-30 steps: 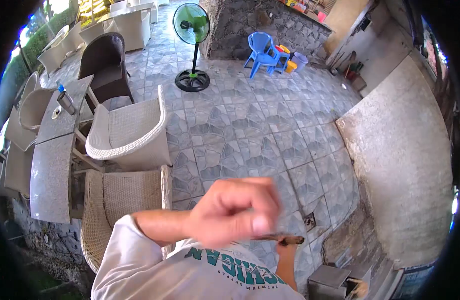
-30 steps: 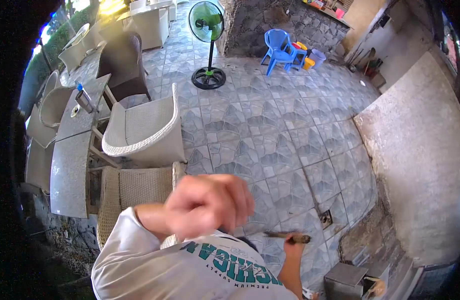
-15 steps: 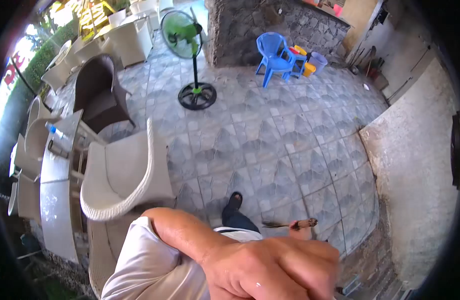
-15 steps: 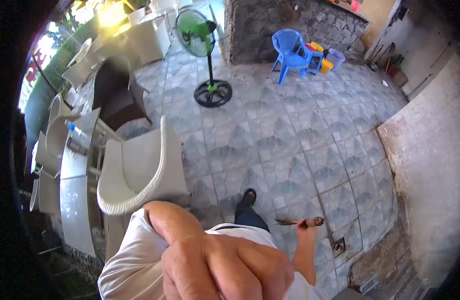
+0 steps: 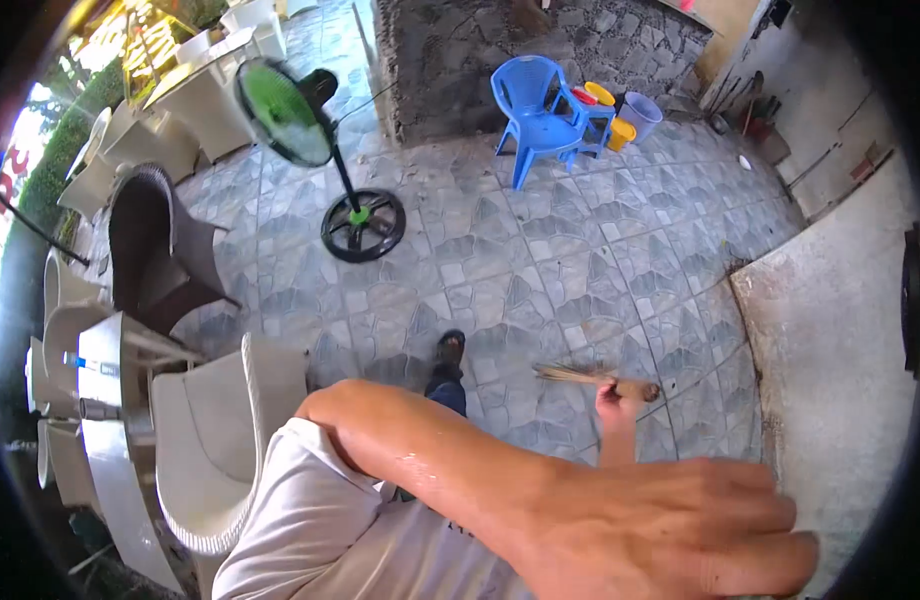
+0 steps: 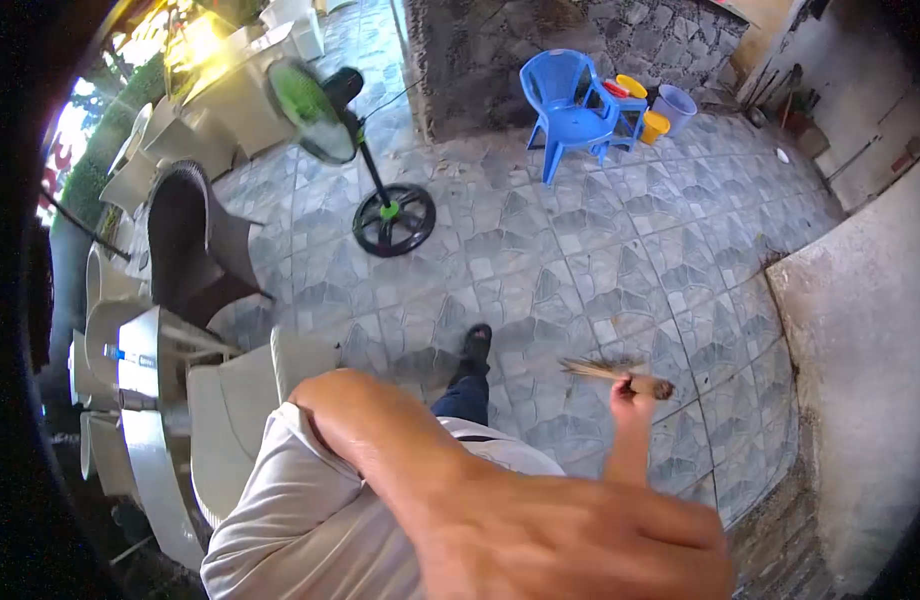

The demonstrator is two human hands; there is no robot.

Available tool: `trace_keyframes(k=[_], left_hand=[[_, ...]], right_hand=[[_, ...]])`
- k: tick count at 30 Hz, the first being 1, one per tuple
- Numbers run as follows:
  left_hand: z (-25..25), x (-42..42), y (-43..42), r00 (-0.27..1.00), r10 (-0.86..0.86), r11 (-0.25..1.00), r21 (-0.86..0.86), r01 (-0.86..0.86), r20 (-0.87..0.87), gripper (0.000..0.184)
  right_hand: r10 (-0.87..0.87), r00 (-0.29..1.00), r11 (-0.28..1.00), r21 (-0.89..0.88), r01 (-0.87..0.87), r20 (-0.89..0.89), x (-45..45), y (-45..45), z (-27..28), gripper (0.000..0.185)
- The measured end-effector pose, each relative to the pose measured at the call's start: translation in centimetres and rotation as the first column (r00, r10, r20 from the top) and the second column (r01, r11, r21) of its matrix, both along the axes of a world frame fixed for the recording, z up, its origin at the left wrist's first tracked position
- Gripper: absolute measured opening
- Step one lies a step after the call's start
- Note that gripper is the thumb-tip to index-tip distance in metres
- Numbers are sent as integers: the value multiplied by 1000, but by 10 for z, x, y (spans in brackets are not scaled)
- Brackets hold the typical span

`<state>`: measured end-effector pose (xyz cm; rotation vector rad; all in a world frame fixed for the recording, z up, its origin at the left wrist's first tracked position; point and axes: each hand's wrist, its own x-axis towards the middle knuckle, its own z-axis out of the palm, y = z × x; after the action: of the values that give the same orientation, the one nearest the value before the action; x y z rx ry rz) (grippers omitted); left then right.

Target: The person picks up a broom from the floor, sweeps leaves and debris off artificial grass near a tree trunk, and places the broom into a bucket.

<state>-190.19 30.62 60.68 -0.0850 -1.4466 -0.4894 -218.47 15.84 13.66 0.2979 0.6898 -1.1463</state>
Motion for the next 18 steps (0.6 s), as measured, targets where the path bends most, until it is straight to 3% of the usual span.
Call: trace_keyframes(k=[1, 3, 4, 5, 7, 9, 10, 11, 12, 13, 15, 16, 18], left_hand=[[-4, 7, -26, 993, -95, 994, -39, 98, 72, 22], [-11, 26, -82, 934, -281, 950, -75, 304, 222, 27], [-18, 37, -116, 899, -223, 957, -89, 275, 376, 25], [-29, 49, -155, 840, -165, 959, -113, 258, 516, 27], [-47, 72, -232, 789, -247, 966, 76, 248, 563, 33], [-101, 87, -306, 780, -229, 940, 341, 20, 583, 36], [-130, 97, -340, 698, -256, 863, 483, -147, 669, 42], [-177, 106, -369, 626, -187, 811, 479, -337, 757, 43], [-234, 115, -395, 473, -175, 763, 422, -489, 864, 45], [-291, 126, -416, 357, -308, 671, 467, -576, 882, 49], [-412, 147, -445, 88, -523, 630, 454, -630, 848, 44], [-483, 159, -457, -25, -642, 651, 527, -546, 767, 38], [-504, 163, -489, -335, -728, 671, 521, -528, 598, 53]], right_hand=[[-55, 986, 998, -45, 49, -155, 0, -24, -3, 38], [35, 975, 999, 3, -36, 220, -18, -70, -6, 34], [-19, 996, 1000, -20, 21, 83, -18, -88, 7, 38], [-56, 995, 998, -27, 58, 80, -19, -106, 19, 38], [-185, 982, 982, -44, 184, -32, 6, -147, 75, 40], [-331, 931, 943, -28, 331, -152, 9, -162, 105, 42], [-317, 944, 948, -45, 314, -94, -2, -174, 101, 40], [-370, 925, 929, -64, 365, -87, -8, -188, 102, 40], [-389, 914, 921, -68, 383, -120, -13, -204, 102, 36], [-401, 903, 916, -65, 396, -153, -18, -219, 98, 32], [-434, 892, 901, -28, 434, -127, -37, -257, 74, 31], [-462, 860, 882, -6, 472, -216, -53, -282, 47, 31], [-450, 820, 880, -21, 474, -355, -61, -349, 46, 26]])
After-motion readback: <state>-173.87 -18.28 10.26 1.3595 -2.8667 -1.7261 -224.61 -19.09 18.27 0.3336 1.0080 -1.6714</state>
